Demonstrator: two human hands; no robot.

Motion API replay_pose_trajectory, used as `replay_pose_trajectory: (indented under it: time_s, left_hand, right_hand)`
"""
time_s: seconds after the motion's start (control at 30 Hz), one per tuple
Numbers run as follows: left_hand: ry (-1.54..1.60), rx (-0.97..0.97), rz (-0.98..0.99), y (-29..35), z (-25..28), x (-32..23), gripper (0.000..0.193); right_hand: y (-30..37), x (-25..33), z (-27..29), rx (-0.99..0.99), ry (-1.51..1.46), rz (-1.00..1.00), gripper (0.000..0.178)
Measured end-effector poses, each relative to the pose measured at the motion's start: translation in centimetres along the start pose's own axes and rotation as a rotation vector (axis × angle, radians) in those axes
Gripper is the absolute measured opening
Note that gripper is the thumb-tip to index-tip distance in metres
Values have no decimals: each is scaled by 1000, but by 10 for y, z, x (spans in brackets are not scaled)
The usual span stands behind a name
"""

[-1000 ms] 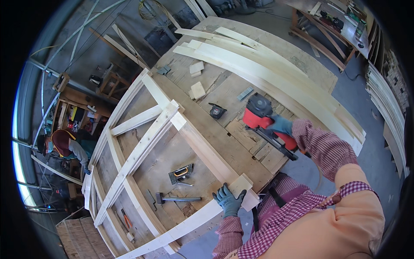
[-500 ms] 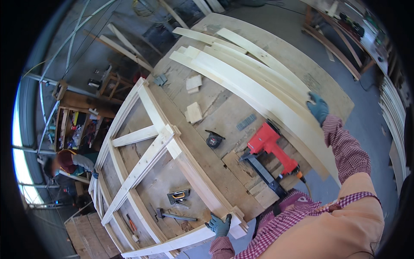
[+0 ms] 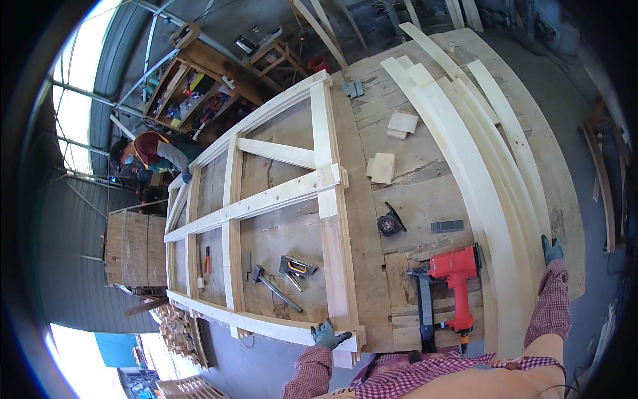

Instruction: The person assembles a wooden frame by placing small wooden blocks and planks onto a larger frame and securing them with a nail gun. They repeatedly position pieces and drive nails to join the components.

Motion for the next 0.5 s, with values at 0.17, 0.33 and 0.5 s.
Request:
replay_pose_trajectory:
  time_s: [0.17,0.33,0.5]
  left_hand:
    - [19,-26,-12,6,5,-2,112]
    - [184,-12,-4,1,25,-1,94]
    - [431,-309,70,-57,52,6,68]
  right_hand:
    - [-13,0,3,137,33,22,61]
    - [-5,-10,11,-335,-82,188,55]
    - [-17,78,84,-49,-256,278,55]
Point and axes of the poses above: each hand's wrist, its own y-axis away from the middle knuckle, its own z-axis out of the back of the hand, x = y × z, the point moved 4 cm from there along -y, towards the middle knuckle, and after that the axes turned 9 degrees about -y, right-handed, at the moved point
